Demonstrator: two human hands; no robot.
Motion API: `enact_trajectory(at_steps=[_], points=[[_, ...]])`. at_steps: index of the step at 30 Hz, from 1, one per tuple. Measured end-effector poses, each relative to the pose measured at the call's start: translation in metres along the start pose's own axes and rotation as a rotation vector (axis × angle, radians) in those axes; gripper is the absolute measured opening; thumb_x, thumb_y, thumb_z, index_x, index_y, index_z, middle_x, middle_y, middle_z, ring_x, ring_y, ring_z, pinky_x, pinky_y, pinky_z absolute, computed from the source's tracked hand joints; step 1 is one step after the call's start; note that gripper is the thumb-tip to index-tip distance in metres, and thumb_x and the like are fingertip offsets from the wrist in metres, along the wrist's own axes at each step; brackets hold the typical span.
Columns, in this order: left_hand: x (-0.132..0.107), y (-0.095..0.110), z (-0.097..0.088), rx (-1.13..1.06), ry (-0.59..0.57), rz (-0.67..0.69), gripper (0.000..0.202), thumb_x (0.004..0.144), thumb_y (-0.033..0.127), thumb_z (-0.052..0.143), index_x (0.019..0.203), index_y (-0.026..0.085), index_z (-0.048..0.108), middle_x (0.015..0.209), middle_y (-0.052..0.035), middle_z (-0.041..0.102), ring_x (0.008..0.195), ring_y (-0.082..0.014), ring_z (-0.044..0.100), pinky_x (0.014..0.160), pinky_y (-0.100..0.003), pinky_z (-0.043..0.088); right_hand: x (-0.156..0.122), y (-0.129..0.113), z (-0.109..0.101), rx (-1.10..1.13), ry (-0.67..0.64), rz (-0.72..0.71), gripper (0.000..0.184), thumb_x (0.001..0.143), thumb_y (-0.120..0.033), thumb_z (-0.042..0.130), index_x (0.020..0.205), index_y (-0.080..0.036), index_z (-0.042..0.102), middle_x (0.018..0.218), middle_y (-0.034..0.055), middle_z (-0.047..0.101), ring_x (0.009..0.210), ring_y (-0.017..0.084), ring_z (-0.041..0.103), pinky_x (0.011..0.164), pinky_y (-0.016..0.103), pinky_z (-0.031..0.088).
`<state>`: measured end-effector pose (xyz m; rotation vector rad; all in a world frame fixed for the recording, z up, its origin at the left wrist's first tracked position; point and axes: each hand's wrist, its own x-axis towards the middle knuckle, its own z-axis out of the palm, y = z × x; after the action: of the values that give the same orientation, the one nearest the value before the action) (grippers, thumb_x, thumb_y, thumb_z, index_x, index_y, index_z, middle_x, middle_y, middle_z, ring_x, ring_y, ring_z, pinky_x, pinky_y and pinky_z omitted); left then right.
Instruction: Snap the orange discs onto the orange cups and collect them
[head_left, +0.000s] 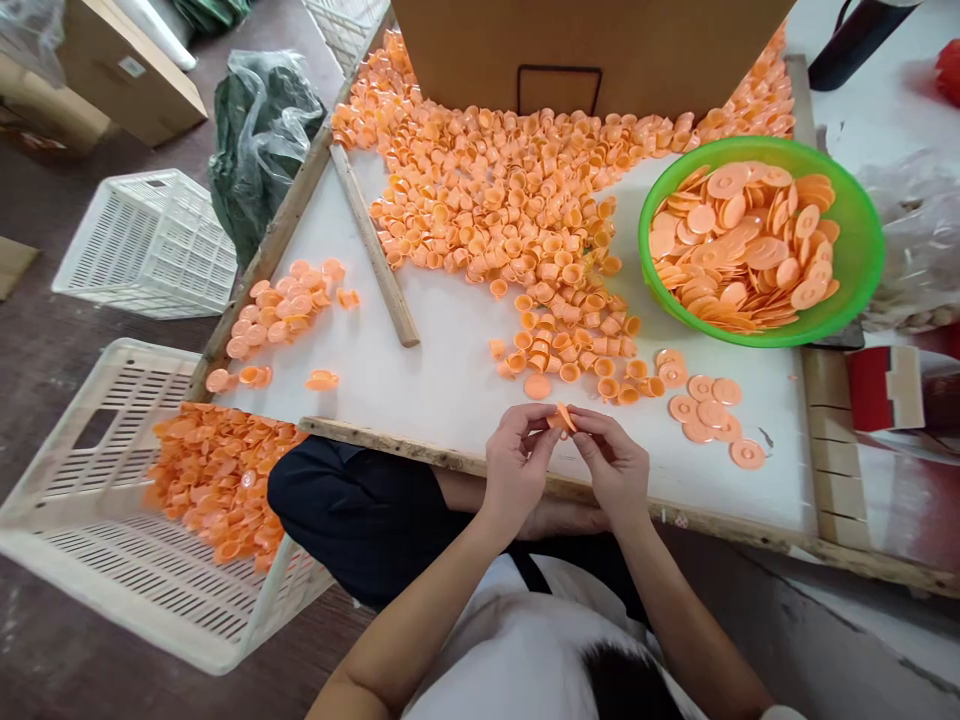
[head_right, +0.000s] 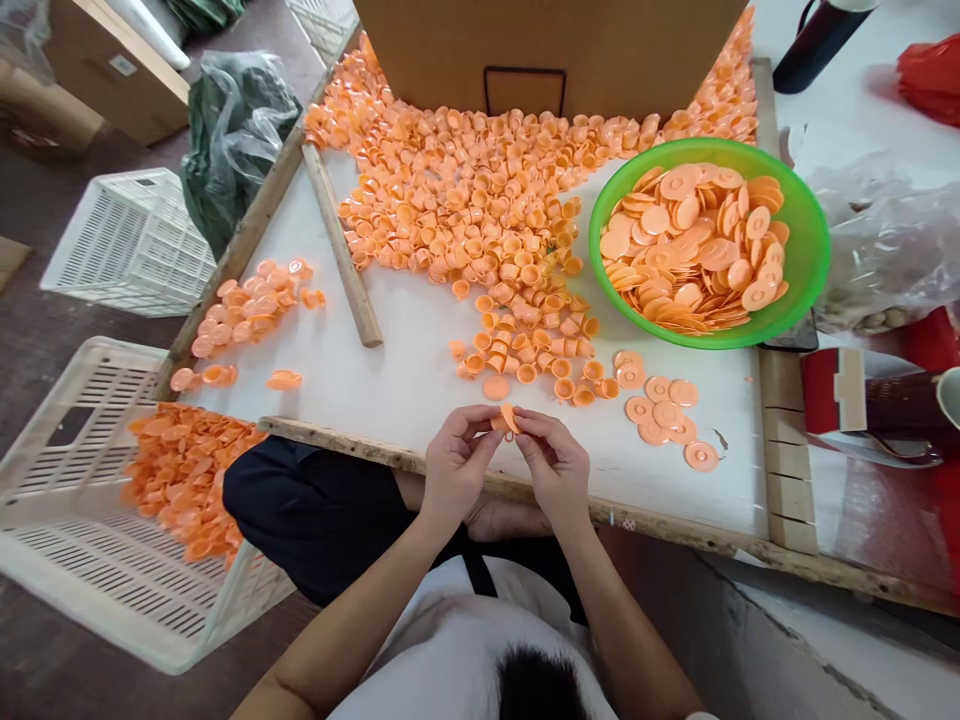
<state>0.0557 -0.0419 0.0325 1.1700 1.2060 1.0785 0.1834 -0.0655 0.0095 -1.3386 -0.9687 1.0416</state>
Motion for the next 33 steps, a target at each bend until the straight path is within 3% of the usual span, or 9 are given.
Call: enact_trajectory(at_steps=[4, 8, 11, 18, 22, 25, 27, 30, 33], points=[[-0.004, 0.005, 0.003, 0.055, -0.017, 0.07, 0.02, 0.088, 0.022, 0.063, 0.108, 0.021, 0.063, 0.11, -0.0069, 0.06, 0.094, -0.0155, 0.065, 0.083, -0.03, 0.058, -0.002, 0.006, 0.003, 0.299, 0.025, 0.194, 0.015, 0.085, -0.031, 0.068, 0.097, -0.027, 0.075, 0.106, 0.0038, 0.073, 0.103, 0.021, 0.066, 0.095, 0.043, 0.053], [-0.008, 0.006, 0.003, 0.081, -0.025, 0.104, 0.02, 0.088, 0.021, 0.062, 0.108, 0.021, 0.063, 0.109, -0.0068, 0.059, 0.094, -0.0155, 0.065, 0.083, -0.031, 0.058, -0.004, 0.01, 0.007, 0.453, 0.059, 0.273, 0.013, 0.081, -0.033, 0.072, 0.093, -0.028, 0.075, 0.104, 0.0026, 0.074, 0.101, 0.021, 0.067, 0.094, 0.041, 0.053], [-0.009, 0.005, 0.004, 0.04, -0.029, 0.103, 0.02, 0.09, 0.022, 0.06, 0.11, 0.02, 0.061, 0.111, -0.008, 0.057, 0.097, -0.0167, 0.063, 0.087, -0.033, 0.056, -0.006, 0.005, 0.005, 0.351, 0.053, 0.23, 0.016, 0.083, -0.033, 0.07, 0.097, -0.028, 0.075, 0.106, 0.0035, 0.074, 0.102, 0.021, 0.067, 0.093, 0.043, 0.053], [-0.007, 0.001, 0.007, -0.23, 0.026, -0.029, 0.035, 0.082, 0.026, 0.071, 0.112, 0.02, 0.054, 0.104, -0.0054, 0.056, 0.092, -0.0141, 0.058, 0.086, -0.029, 0.05, -0.007, -0.01, 0.004, -0.069, -0.013, -0.114, 0.012, 0.087, -0.025, 0.065, 0.094, -0.028, 0.074, 0.104, 0.0049, 0.07, 0.102, 0.02, 0.063, 0.094, 0.041, 0.051], [-0.004, -0.003, 0.0, -0.333, -0.015, -0.07, 0.03, 0.081, 0.026, 0.071, 0.107, 0.021, 0.056, 0.097, -0.0031, 0.055, 0.086, -0.0122, 0.055, 0.077, -0.024, 0.048, -0.003, -0.01, 0.01, 0.08, 0.02, 0.022, 0.015, 0.083, -0.029, 0.07, 0.099, -0.029, 0.068, 0.105, 0.0033, 0.066, 0.098, 0.019, 0.062, 0.085, 0.036, 0.054], [-0.003, -0.003, -0.005, -0.379, -0.082, 0.006, 0.031, 0.081, 0.027, 0.071, 0.108, 0.022, 0.056, 0.096, -0.0029, 0.055, 0.085, -0.0126, 0.055, 0.074, -0.023, 0.048, 0.002, -0.009, 0.009, 0.219, -0.145, 0.182, 0.036, 0.082, -0.034, 0.071, 0.117, -0.029, 0.061, 0.12, 0.005, 0.063, 0.105, 0.02, 0.061, 0.088, 0.038, 0.055], [-0.002, -0.002, -0.008, -0.354, -0.111, 0.057, 0.032, 0.082, 0.025, 0.069, 0.111, 0.023, 0.055, 0.099, -0.0035, 0.055, 0.088, -0.0134, 0.055, 0.078, -0.025, 0.049, 0.005, -0.011, 0.007, 0.26, -0.267, 0.233, 0.03, 0.086, -0.035, 0.067, 0.114, -0.027, 0.064, 0.113, 0.0048, 0.066, 0.102, 0.02, 0.063, 0.089, 0.038, 0.054], [-0.001, -0.002, -0.011, -0.229, -0.077, 0.144, 0.032, 0.086, 0.022, 0.064, 0.117, 0.024, 0.055, 0.111, -0.0057, 0.053, 0.101, -0.0156, 0.056, 0.093, -0.032, 0.047, 0.008, -0.015, 0.003, 0.275, -0.247, 0.196, 0.018, 0.083, -0.03, 0.071, 0.101, -0.027, 0.067, 0.099, 0.0016, 0.067, 0.093, 0.017, 0.064, 0.085, 0.034, 0.055], [0.0, -0.003, -0.015, -0.141, -0.085, 0.178, 0.035, 0.088, 0.022, 0.062, 0.122, 0.024, 0.055, 0.118, -0.0077, 0.053, 0.114, -0.0197, 0.054, 0.104, -0.039, 0.043, 0.009, -0.017, 0.002, 0.229, -0.215, 0.071, 0.021, 0.08, -0.023, 0.074, 0.099, -0.028, 0.067, 0.098, 0.0009, 0.063, 0.096, 0.017, 0.062, 0.089, 0.033, 0.054]])
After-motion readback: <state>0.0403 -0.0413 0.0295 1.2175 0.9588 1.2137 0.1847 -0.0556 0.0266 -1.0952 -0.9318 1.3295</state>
